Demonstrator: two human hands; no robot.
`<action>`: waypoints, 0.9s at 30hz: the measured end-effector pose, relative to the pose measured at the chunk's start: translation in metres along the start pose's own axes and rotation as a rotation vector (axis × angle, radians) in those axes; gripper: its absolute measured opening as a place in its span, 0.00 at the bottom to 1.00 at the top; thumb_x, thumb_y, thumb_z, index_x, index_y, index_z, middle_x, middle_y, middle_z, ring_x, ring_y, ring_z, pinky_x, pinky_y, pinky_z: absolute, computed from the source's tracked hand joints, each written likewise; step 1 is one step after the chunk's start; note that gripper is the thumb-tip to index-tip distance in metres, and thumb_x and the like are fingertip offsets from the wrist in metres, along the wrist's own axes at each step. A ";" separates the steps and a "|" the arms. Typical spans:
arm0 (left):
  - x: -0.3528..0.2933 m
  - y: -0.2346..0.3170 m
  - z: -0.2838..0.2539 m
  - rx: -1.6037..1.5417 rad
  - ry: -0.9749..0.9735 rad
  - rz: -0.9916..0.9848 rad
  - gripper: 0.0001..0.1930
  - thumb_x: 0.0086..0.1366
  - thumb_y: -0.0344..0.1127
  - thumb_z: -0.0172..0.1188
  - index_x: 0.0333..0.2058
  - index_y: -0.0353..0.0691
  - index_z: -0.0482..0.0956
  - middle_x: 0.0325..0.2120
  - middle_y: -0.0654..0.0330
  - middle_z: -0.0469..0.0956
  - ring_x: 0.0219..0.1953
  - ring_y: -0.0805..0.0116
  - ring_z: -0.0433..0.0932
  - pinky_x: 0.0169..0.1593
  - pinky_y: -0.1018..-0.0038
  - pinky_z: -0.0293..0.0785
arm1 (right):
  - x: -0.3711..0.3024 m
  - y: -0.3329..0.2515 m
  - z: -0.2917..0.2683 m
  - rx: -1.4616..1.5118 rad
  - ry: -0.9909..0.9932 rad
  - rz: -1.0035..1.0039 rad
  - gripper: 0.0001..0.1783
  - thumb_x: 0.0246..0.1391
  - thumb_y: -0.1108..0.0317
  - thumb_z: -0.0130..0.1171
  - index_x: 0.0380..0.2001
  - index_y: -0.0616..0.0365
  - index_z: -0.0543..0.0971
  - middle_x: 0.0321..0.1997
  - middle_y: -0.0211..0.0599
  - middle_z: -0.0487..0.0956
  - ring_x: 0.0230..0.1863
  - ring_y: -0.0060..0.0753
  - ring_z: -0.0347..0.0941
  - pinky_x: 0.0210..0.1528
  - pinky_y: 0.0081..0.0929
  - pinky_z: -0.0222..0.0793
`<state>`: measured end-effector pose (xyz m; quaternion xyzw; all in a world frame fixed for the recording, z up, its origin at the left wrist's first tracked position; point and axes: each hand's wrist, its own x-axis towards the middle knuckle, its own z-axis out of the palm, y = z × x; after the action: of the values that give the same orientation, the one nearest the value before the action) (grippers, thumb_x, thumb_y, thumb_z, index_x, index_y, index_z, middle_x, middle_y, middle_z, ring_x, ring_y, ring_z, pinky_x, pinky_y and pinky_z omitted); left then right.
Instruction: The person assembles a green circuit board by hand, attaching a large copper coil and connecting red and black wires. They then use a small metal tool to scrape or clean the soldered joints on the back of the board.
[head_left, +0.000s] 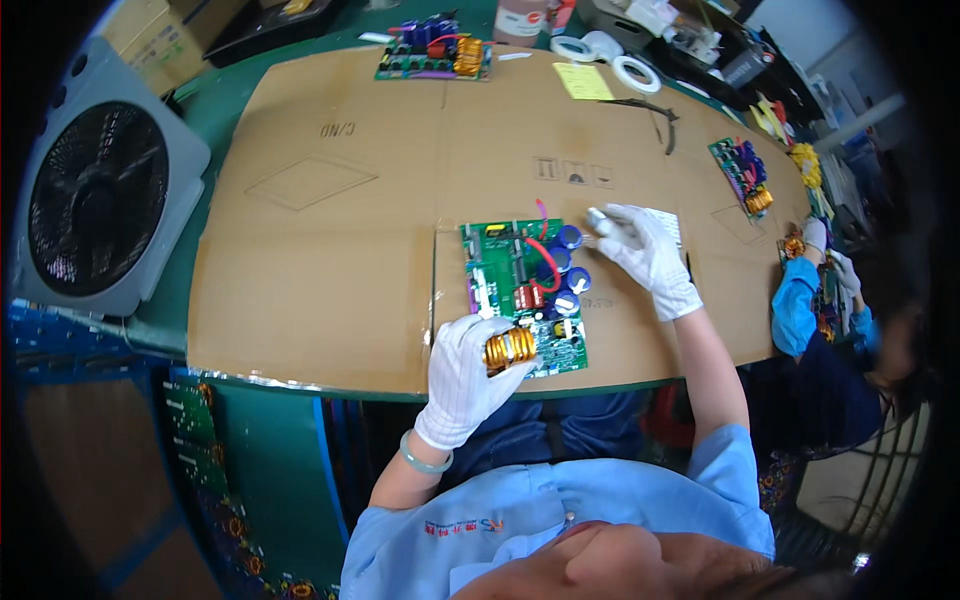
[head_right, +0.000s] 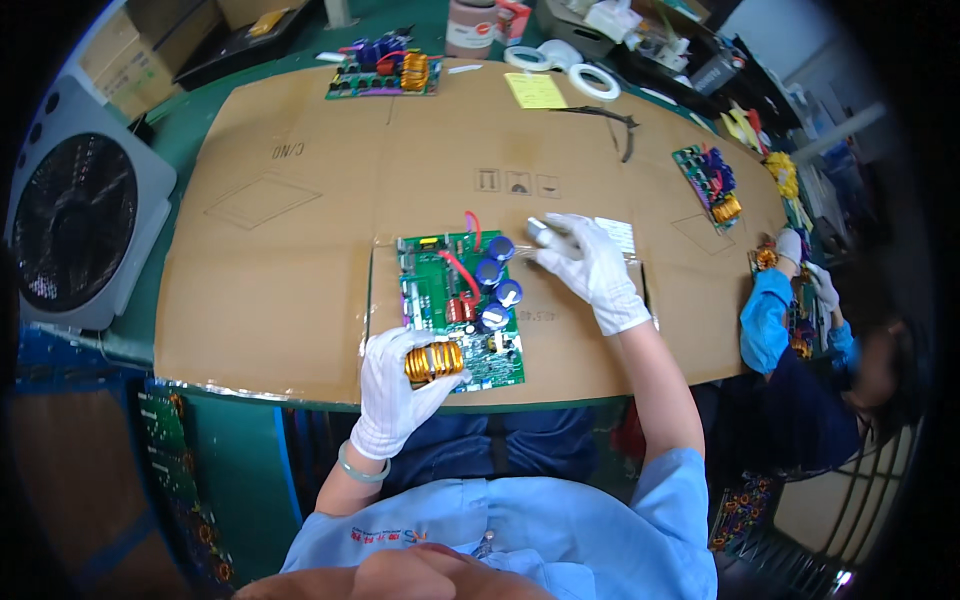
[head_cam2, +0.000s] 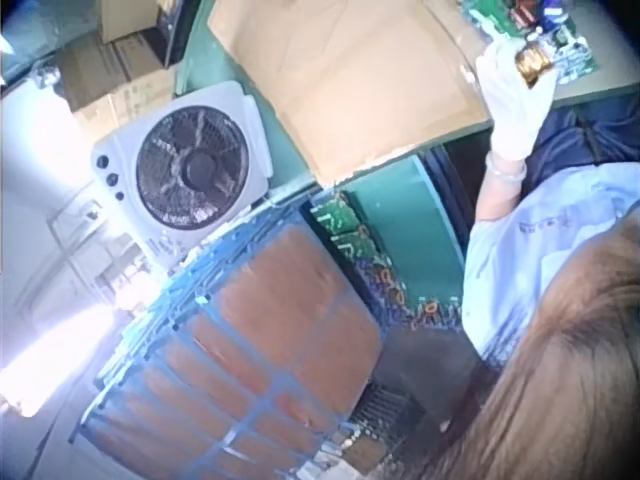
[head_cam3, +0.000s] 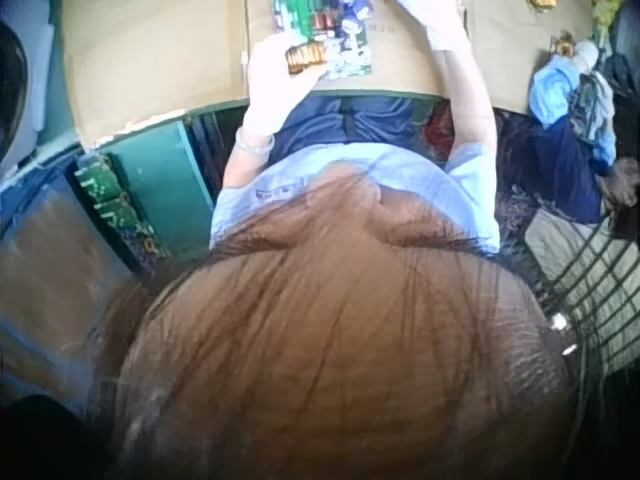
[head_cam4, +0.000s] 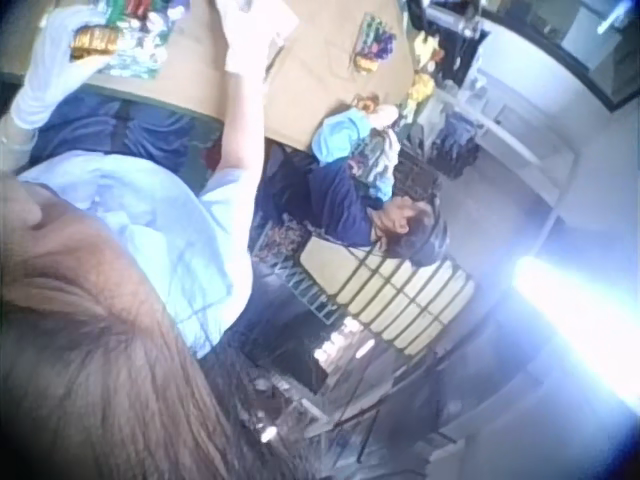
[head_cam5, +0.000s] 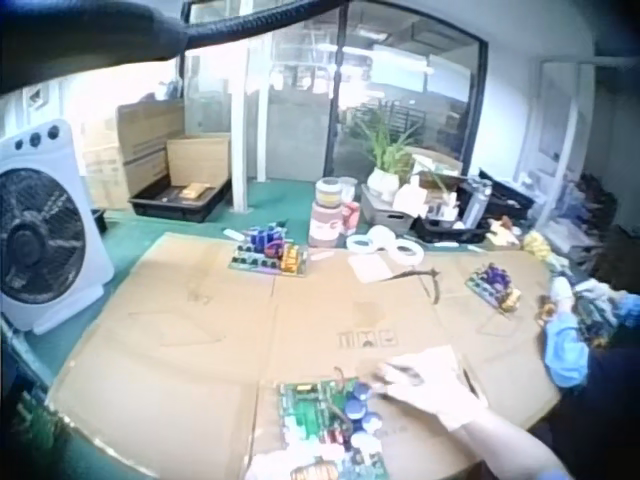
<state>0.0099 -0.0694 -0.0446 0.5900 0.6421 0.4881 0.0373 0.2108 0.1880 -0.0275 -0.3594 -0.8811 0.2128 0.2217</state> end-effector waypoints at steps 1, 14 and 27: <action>0.000 0.001 0.000 0.011 -0.007 -0.009 0.37 0.39 0.41 0.83 0.47 0.42 0.72 0.41 0.56 0.76 0.44 0.53 0.76 0.49 0.60 0.70 | 0.005 -0.009 -0.005 -0.079 0.004 -0.029 0.25 0.53 0.57 0.70 0.50 0.58 0.80 0.53 0.47 0.80 0.55 0.46 0.76 0.59 0.37 0.71; -0.002 0.003 0.000 0.007 -0.045 -0.075 0.37 0.37 0.39 0.84 0.45 0.42 0.73 0.41 0.57 0.76 0.44 0.53 0.75 0.48 0.60 0.70 | 0.201 0.106 0.003 -0.616 0.215 -0.104 0.15 0.62 0.68 0.50 0.48 0.47 0.82 0.49 0.40 0.82 0.51 0.46 0.79 0.52 0.43 0.76; 0.007 0.002 -0.007 -0.054 -0.101 -0.057 0.31 0.46 0.42 0.80 0.46 0.41 0.74 0.39 0.57 0.79 0.40 0.55 0.77 0.44 0.62 0.70 | 0.239 0.113 -0.001 -0.132 0.451 -0.134 0.08 0.65 0.70 0.52 0.44 0.55 0.78 0.40 0.34 0.81 0.30 0.29 0.74 0.32 0.31 0.71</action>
<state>0.0047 -0.0685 -0.0361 0.5940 0.6426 0.4736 0.0993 0.1180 0.4358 -0.0300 -0.3524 -0.8432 0.0540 0.4024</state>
